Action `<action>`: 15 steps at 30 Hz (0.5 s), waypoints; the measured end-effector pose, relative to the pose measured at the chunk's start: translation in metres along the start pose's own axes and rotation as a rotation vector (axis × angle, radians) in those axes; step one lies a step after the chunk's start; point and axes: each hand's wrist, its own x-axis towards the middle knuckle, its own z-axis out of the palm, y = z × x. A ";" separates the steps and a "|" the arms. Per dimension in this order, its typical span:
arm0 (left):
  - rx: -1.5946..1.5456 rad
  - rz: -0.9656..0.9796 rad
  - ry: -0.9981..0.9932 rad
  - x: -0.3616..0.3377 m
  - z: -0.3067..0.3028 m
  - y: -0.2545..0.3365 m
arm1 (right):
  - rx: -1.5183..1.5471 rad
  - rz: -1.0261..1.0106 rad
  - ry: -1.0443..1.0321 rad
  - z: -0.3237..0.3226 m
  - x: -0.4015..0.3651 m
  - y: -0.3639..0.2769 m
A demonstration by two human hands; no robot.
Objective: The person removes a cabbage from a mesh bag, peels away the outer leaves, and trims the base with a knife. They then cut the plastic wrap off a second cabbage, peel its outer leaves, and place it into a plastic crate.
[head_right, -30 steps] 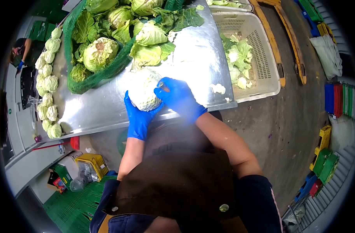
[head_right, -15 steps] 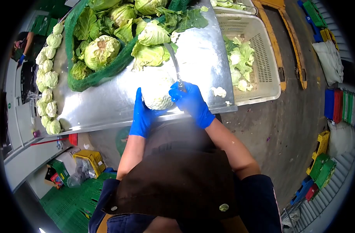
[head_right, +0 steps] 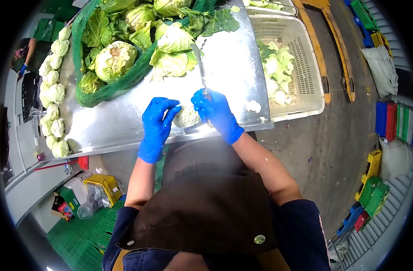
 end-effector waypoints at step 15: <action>-1.274 -1.012 0.314 0.001 -0.017 0.015 | -0.644 -0.366 0.043 -0.002 -0.013 0.011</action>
